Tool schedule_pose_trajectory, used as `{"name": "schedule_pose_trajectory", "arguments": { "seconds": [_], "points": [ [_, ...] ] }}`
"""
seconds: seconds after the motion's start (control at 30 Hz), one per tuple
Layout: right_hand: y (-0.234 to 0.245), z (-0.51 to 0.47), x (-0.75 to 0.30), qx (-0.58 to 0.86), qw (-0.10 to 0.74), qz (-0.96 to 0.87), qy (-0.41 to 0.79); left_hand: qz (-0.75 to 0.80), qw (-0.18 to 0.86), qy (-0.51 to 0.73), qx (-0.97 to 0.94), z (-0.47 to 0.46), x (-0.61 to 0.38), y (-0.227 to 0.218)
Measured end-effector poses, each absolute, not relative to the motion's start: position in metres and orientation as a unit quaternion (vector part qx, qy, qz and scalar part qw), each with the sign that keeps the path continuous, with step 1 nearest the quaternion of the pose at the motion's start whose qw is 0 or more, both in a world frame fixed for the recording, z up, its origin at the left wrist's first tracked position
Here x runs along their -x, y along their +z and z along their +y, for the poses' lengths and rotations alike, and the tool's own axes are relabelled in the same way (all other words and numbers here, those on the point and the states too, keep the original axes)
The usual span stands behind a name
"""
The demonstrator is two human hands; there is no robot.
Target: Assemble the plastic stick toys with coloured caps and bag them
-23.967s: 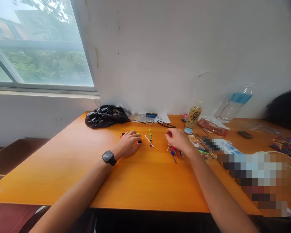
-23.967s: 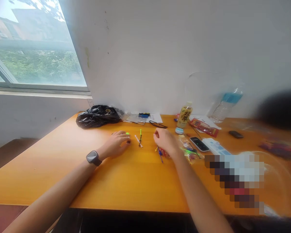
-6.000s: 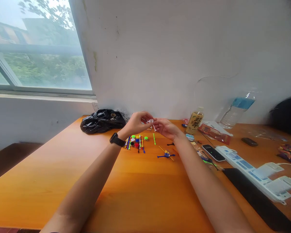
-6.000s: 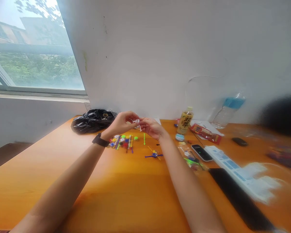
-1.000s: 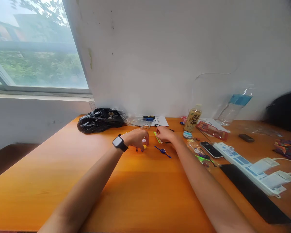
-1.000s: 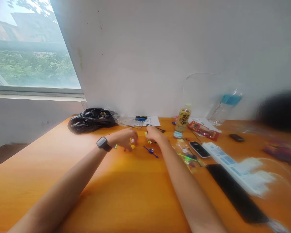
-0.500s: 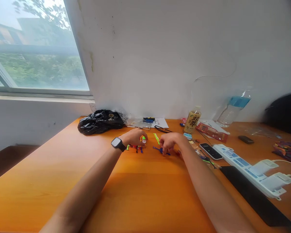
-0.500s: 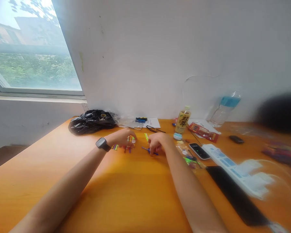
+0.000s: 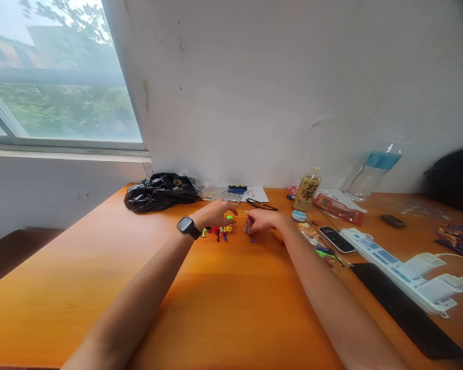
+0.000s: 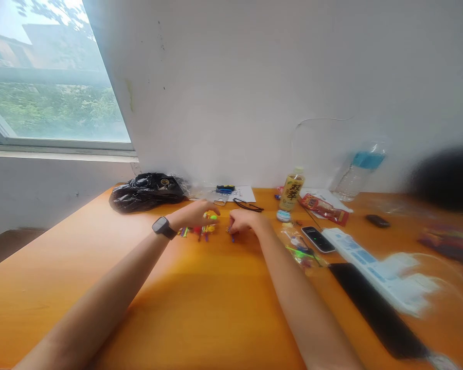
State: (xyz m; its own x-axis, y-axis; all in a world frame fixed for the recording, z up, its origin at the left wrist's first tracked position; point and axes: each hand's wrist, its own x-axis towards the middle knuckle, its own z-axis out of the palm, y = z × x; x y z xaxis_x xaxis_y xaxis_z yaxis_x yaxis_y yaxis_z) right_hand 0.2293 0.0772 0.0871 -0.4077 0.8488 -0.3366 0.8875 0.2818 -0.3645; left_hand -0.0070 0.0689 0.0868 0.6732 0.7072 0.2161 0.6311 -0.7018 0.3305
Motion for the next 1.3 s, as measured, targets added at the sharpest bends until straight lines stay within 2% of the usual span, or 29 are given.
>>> {"name": "schedule_pose_trajectory", "arguments": {
  "seconds": [0.27,0.5,0.6,0.77,0.93,1.1,1.2,1.3],
  "points": [
    [0.059,0.082,-0.211,-0.532,-0.059,0.819,-0.205,0.375,0.15,0.216,-0.889,0.065,0.003,0.092],
    [0.075,0.09,-0.226,-0.534,-0.145,0.816,-0.167,0.373,0.133,0.334,-0.856,0.071,0.006,0.098],
    [0.077,0.09,-0.231,-0.512,-0.14,0.827,-0.186,0.385,0.134,0.3,-0.863,0.073,0.011,0.097],
    [0.06,0.089,-0.222,-0.412,-0.078,0.859,-0.294,0.374,0.182,0.151,-0.897,0.068,0.013,0.088],
    [0.056,0.094,-0.226,-0.406,-0.089,0.856,-0.307,0.414,0.207,0.077,-0.883,0.064,0.012,0.087],
    [0.074,0.092,-0.235,-0.435,-0.175,0.833,-0.292,0.437,0.202,0.095,-0.871,0.066,0.014,0.089],
    [0.081,0.09,-0.232,-0.452,-0.255,0.793,-0.321,0.402,0.184,0.14,-0.886,0.069,0.013,0.087],
    [0.083,0.089,-0.228,-0.448,-0.312,0.758,-0.357,0.367,0.175,0.124,-0.905,0.071,0.012,0.084]
  ]
}}
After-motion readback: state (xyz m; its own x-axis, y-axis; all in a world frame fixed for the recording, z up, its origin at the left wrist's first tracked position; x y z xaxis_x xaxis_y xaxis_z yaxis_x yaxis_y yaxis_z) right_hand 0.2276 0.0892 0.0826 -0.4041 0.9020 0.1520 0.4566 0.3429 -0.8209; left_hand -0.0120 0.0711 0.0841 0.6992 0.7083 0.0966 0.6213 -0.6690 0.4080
